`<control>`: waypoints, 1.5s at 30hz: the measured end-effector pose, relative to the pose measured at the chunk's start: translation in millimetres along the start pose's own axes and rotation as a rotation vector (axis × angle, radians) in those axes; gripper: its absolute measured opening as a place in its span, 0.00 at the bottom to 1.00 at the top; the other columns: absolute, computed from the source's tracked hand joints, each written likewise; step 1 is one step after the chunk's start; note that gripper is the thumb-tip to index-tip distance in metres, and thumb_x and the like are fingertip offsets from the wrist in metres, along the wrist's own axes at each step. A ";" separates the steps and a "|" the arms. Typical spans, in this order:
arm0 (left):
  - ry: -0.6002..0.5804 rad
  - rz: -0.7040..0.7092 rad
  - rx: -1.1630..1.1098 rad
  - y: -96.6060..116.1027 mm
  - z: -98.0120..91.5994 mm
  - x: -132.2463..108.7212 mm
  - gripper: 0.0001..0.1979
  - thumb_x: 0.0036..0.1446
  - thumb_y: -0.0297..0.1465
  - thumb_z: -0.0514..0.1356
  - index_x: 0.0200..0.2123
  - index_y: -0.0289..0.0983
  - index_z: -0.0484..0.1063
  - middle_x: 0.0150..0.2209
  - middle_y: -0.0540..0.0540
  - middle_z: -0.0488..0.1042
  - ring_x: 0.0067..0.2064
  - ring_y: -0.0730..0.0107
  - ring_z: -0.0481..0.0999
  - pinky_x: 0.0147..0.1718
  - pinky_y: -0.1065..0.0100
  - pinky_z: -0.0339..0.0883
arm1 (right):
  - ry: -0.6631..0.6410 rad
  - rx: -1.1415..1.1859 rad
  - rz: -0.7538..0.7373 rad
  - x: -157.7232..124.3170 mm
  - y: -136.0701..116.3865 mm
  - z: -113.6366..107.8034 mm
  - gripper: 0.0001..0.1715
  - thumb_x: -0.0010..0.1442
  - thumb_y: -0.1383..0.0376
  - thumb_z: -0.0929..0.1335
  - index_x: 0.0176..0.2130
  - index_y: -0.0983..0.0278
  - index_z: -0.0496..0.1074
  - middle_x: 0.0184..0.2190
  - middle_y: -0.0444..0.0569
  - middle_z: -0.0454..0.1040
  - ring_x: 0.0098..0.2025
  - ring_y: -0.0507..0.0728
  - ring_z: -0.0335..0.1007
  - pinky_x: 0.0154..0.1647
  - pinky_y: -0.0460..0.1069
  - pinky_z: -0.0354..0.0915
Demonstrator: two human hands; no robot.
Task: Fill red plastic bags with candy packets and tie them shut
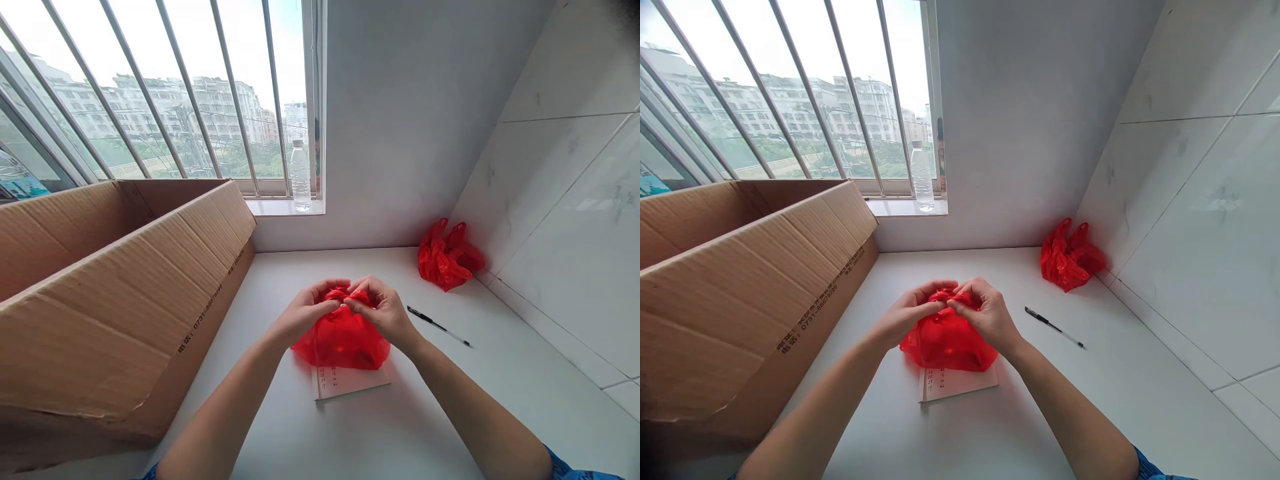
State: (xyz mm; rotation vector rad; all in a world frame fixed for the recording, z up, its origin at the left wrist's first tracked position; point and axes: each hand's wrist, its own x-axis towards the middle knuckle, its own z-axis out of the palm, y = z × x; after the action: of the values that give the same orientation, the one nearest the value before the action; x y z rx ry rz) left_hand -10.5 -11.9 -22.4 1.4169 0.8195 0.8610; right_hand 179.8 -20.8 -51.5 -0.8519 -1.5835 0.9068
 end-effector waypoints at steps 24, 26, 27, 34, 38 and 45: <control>0.074 0.303 1.111 -52.1 -9.8 -35.2 0.27 0.63 0.47 0.56 0.60 0.41 0.64 0.64 0.41 0.64 0.67 0.56 0.59 0.70 0.48 0.36 | -0.517 -0.791 -0.046 -49.1 37.1 13.5 0.63 0.55 0.58 0.71 0.72 0.55 0.28 0.73 0.51 0.40 0.74 0.63 0.37 0.71 0.64 0.44; 0.078 0.288 1.126 -68.1 -6.6 -35.4 0.26 0.65 0.45 0.54 0.62 0.40 0.61 0.65 0.41 0.64 0.67 0.58 0.59 0.69 0.50 0.42 | -0.407 -0.851 -0.106 -55.6 55.9 25.4 0.58 0.60 0.59 0.68 0.72 0.55 0.26 0.73 0.51 0.42 0.73 0.64 0.40 0.70 0.65 0.47; 0.084 0.264 1.130 -75.5 -7.7 -36.1 0.26 0.66 0.44 0.53 0.63 0.40 0.60 0.65 0.41 0.63 0.67 0.58 0.59 0.69 0.51 0.45 | -0.382 -0.877 -0.131 -57.7 65.3 28.0 0.57 0.62 0.57 0.67 0.72 0.54 0.25 0.73 0.52 0.43 0.73 0.65 0.41 0.69 0.66 0.48; 0.103 0.203 1.160 -103.7 -13.6 -44.8 0.31 0.66 0.48 0.50 0.67 0.40 0.56 0.68 0.41 0.58 0.70 0.58 0.54 0.68 0.50 0.46 | -0.360 -0.953 -0.250 -68.3 113.1 28.8 0.53 0.64 0.47 0.64 0.72 0.53 0.26 0.72 0.52 0.47 0.71 0.67 0.48 0.67 0.67 0.54; 0.114 0.185 1.119 -111.7 -11.8 -44.9 0.32 0.66 0.50 0.49 0.67 0.40 0.56 0.68 0.41 0.58 0.70 0.57 0.55 0.68 0.50 0.46 | -0.331 -0.946 -0.256 -77.3 126.4 34.0 0.53 0.64 0.47 0.64 0.72 0.53 0.28 0.71 0.51 0.49 0.70 0.68 0.50 0.67 0.66 0.57; 0.132 0.183 1.056 -112.3 -8.8 -48.7 0.30 0.65 0.49 0.52 0.64 0.38 0.61 0.66 0.39 0.62 0.67 0.54 0.61 0.68 0.49 0.47 | -0.324 -0.878 -0.240 -75.5 122.5 32.6 0.47 0.64 0.51 0.65 0.72 0.53 0.40 0.69 0.52 0.55 0.68 0.68 0.55 0.66 0.66 0.58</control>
State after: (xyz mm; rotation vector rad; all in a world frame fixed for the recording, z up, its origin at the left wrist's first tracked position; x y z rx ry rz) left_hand -39.6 -47.8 -136.1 2.3929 1.3606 0.6649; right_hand 169.3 -35.7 -197.8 -1.0988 -2.3638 0.1362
